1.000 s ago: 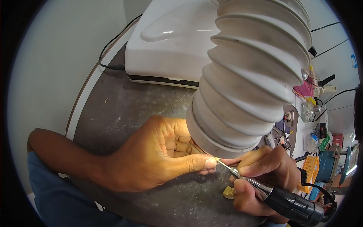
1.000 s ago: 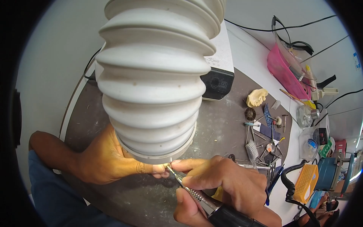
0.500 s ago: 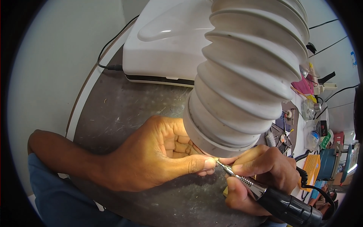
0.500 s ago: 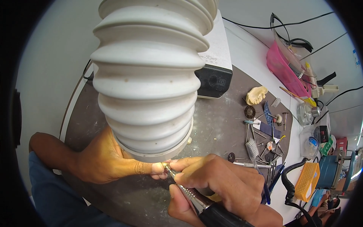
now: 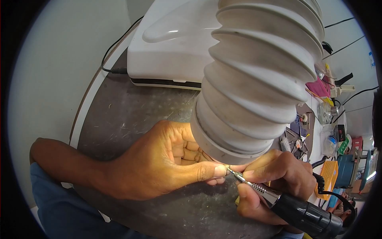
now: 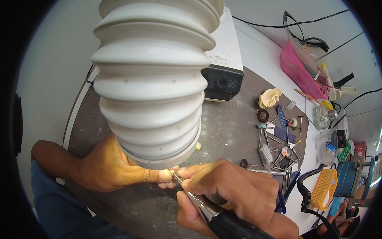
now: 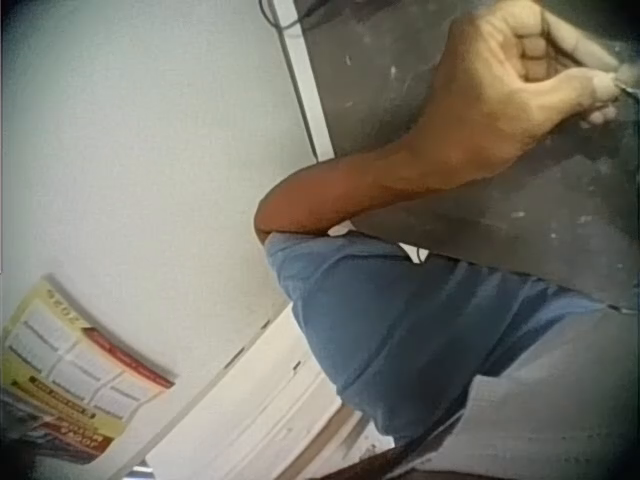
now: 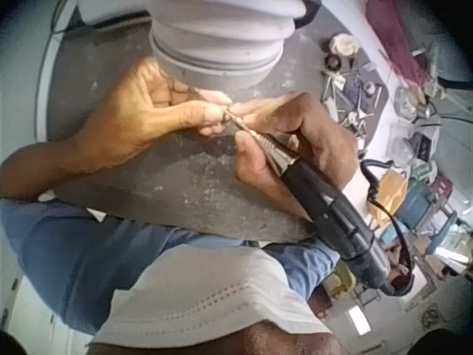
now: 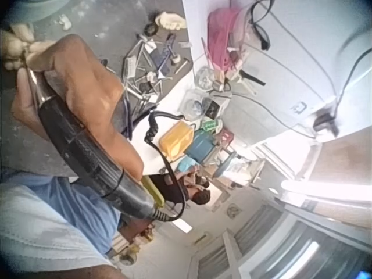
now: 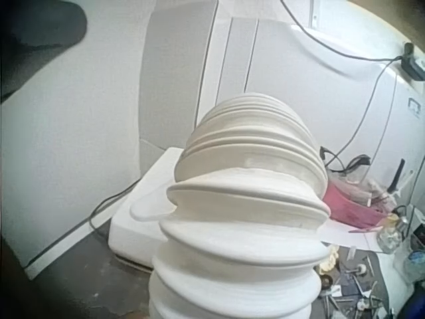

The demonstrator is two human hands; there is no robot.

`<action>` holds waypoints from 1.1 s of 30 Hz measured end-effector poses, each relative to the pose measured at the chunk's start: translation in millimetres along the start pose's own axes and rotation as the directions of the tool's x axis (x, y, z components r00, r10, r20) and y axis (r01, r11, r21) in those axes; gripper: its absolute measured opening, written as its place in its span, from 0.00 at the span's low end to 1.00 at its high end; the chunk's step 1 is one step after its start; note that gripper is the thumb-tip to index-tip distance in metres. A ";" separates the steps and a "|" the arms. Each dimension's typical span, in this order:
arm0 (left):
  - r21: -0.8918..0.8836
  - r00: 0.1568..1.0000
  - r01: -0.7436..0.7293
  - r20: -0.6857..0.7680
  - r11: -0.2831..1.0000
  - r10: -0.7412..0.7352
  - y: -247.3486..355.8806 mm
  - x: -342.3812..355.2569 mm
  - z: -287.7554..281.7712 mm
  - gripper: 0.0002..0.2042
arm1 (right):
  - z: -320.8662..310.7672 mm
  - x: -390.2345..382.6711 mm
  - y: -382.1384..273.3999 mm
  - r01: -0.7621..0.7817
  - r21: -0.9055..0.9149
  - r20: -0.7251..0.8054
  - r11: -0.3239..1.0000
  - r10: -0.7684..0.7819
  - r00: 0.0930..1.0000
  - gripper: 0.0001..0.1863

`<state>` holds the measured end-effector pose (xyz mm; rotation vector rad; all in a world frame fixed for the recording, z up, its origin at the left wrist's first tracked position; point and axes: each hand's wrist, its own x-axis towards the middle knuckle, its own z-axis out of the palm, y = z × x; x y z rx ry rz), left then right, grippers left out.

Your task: Adjusting and fitting a dental bridge onto a gypsum model using a handpiece and explorer.

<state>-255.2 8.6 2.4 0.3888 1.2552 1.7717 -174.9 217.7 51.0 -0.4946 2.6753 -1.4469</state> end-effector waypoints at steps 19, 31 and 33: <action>-0.038 0.999 -0.027 0.017 0.999 0.028 -0.8 -3.4 -1.0 0.13 | 2.6 -4.5 10.1 0.080 0.264 -0.061 0.961 -0.066 0.996 0.13; -0.033 0.999 0.017 0.033 0.999 -0.016 2.7 -2.8 0.2 0.14 | -6.1 -2.8 4.2 0.114 0.008 0.059 0.993 -0.115 0.992 0.16; -0.066 1.000 -0.002 0.028 0.998 0.004 3.6 -3.0 2.8 0.15 | -4.4 -3.5 5.4 0.119 -0.010 0.065 0.993 -0.118 0.991 0.16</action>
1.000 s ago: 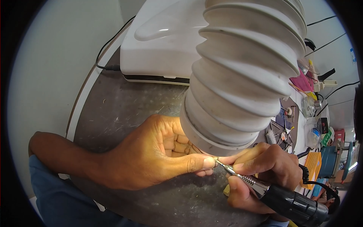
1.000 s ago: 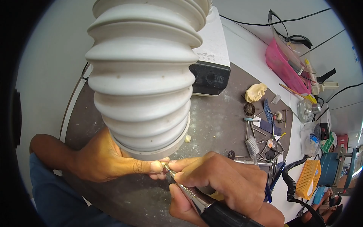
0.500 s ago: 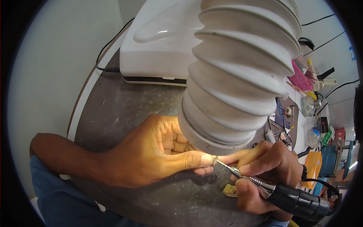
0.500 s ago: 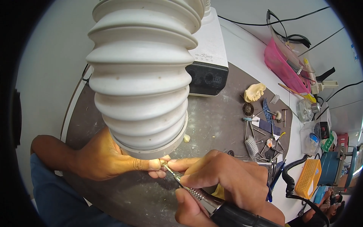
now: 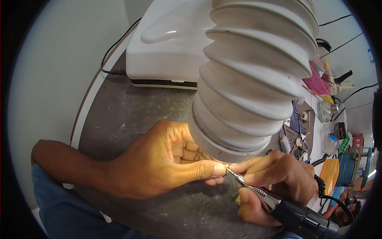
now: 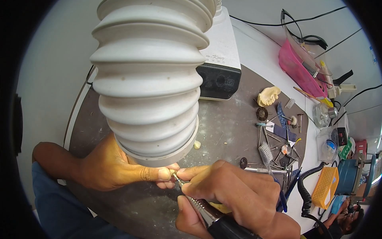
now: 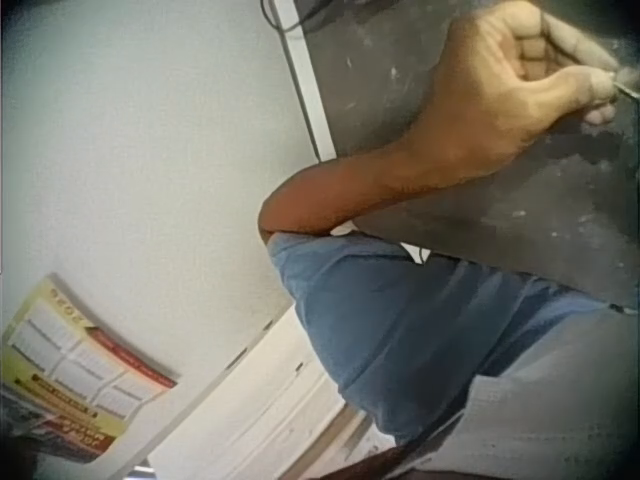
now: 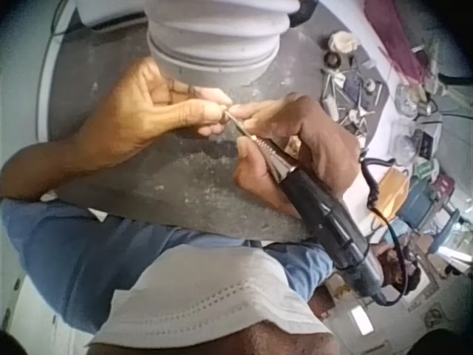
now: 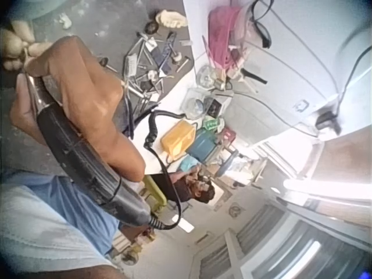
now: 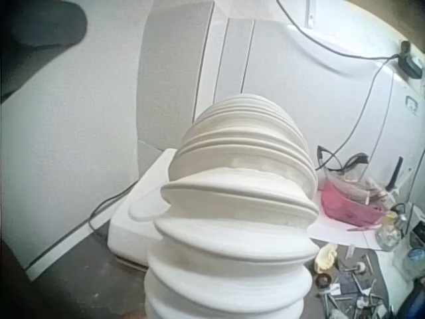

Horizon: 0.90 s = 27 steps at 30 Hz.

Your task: Adjusting and fitting a dental bridge onto a gypsum model using a handpiece and explorer.

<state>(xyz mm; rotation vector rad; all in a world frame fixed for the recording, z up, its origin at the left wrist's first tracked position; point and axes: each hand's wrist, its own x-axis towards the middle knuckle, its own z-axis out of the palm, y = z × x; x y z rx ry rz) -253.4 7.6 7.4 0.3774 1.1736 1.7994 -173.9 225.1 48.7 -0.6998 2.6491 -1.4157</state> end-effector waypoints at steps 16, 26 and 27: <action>0.048 0.999 0.004 -0.035 0.999 -0.002 -2.9 1.4 0.4 0.09 | 1.5 8.1 -2.3 -0.014 -0.024 -0.041 1.000 0.013 0.999 0.12; 0.009 0.998 0.034 -0.053 0.999 -0.033 0.9 2.1 1.4 0.10 | 2.4 7.2 0.1 0.060 -0.053 -0.070 0.997 -0.064 0.996 0.12; 0.012 0.998 0.025 -0.054 1.000 -0.024 0.6 1.9 1.6 0.10 | 1.5 6.9 -1.3 0.058 -0.055 -0.070 0.997 -0.062 0.996 0.12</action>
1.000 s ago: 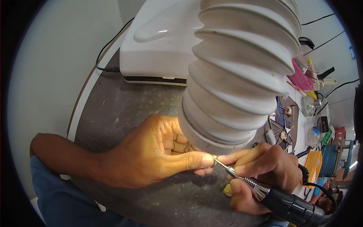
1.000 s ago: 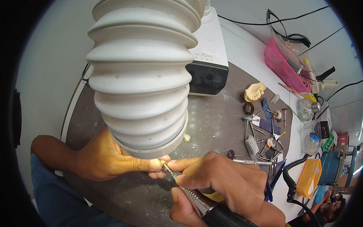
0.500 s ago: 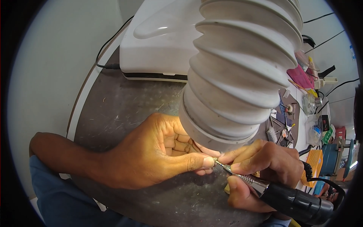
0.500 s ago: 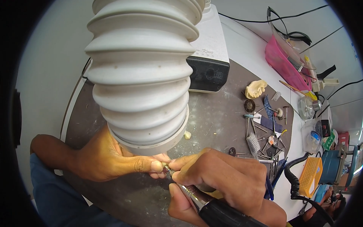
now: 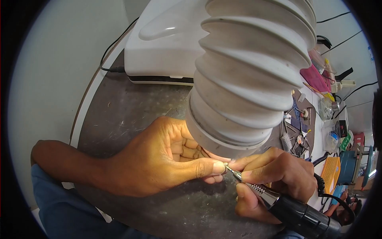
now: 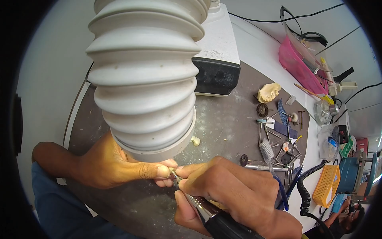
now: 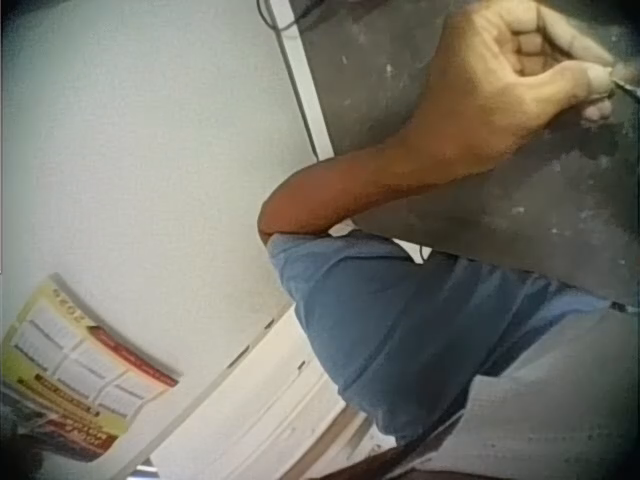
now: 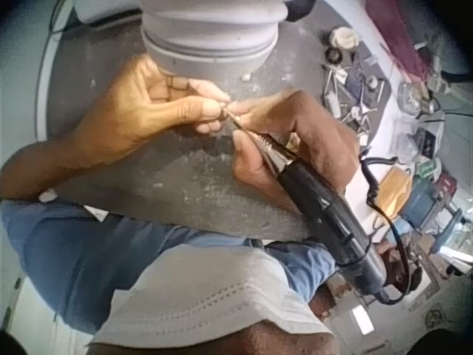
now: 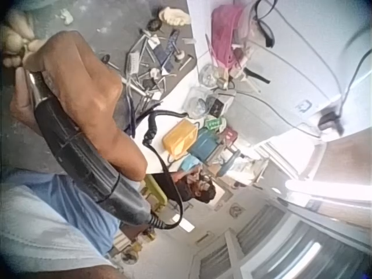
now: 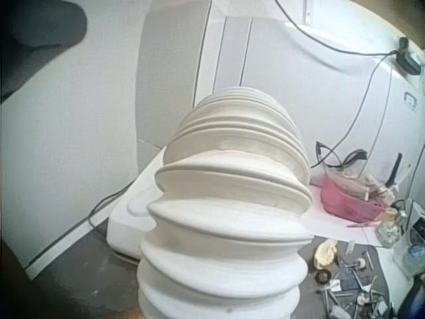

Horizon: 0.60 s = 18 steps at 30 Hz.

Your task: Adjusting and fitting a dental bridge onto a gypsum model using a handpiece and explorer.

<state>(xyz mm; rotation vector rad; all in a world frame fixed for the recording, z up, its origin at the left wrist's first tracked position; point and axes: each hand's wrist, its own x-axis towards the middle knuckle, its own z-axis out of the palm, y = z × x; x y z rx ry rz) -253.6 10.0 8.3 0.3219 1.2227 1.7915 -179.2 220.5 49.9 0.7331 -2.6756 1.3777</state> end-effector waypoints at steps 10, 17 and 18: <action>0.147 0.996 -0.038 0.080 0.988 0.027 -6.4 -2.3 -9.0 0.13 | 4.8 0.9 7.8 -0.087 0.091 0.034 0.992 0.084 0.996 0.14; 0.013 1.000 0.006 -0.008 1.000 -0.005 0.7 -0.2 0.4 0.09 | 3.7 -2.0 5.3 0.060 -0.052 0.010 0.997 -0.060 0.998 0.14; 0.003 1.000 0.002 -0.013 1.000 -0.002 1.1 -0.1 0.8 0.09 | 2.9 -1.4 6.4 0.060 -0.051 0.010 0.997 -0.060 0.998 0.14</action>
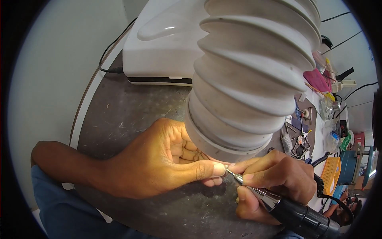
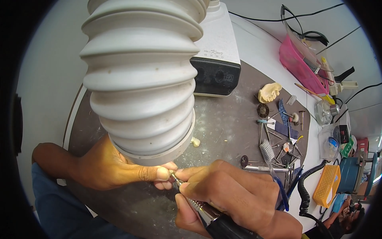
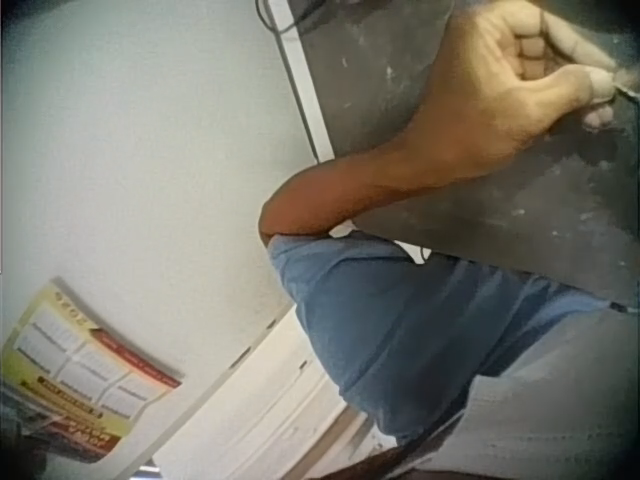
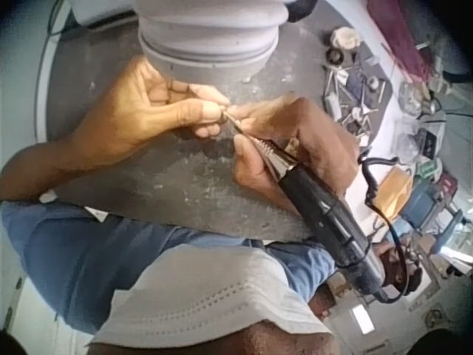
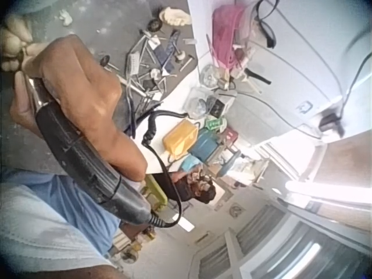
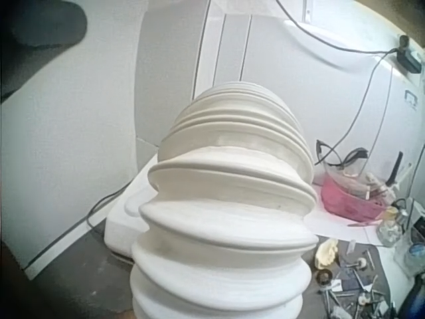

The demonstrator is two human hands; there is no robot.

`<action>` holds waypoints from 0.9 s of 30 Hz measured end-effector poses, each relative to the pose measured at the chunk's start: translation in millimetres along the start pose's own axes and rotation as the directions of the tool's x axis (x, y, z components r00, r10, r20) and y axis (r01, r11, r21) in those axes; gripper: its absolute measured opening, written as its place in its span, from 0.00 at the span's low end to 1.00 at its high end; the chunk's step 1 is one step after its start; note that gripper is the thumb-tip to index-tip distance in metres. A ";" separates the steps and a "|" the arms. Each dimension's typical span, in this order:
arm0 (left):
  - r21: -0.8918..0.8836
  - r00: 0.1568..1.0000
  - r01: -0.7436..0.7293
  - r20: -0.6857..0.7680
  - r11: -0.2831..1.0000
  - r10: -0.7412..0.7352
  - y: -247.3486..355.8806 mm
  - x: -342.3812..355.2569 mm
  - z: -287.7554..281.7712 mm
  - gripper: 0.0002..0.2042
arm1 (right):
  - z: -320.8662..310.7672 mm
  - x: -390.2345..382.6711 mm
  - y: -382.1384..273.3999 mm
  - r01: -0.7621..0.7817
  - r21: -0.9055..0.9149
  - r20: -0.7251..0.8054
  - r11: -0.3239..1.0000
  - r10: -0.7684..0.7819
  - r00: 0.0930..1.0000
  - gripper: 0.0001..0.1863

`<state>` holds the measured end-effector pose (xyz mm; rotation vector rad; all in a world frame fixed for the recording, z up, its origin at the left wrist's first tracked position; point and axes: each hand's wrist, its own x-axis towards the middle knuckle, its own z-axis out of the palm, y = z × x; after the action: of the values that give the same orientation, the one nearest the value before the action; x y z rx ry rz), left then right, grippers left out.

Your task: Adjusting and fitting a dental bridge onto a gypsum model using a handpiece and explorer.

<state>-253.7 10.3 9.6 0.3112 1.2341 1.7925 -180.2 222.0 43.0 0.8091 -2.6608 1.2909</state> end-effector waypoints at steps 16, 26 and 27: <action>0.028 0.999 0.033 0.029 0.999 -0.034 3.1 -1.2 0.1 0.10 | -1.8 -13.2 -14.6 -0.301 0.488 -0.058 0.819 0.375 0.925 0.12; 0.044 0.997 0.067 0.030 0.997 -0.068 3.3 -1.0 -3.0 0.10 | -0.8 -9.8 -5.8 -0.182 0.284 0.018 0.941 0.184 0.983 0.15; 0.052 0.997 0.070 0.031 0.996 -0.071 3.0 -0.8 -3.1 0.10 | -0.6 -9.1 -4.9 -0.183 0.283 0.019 0.941 0.186 0.982 0.15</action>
<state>-256.8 7.4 10.9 0.3203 1.2540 1.6919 -170.1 223.8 44.3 0.5864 -2.6331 1.7480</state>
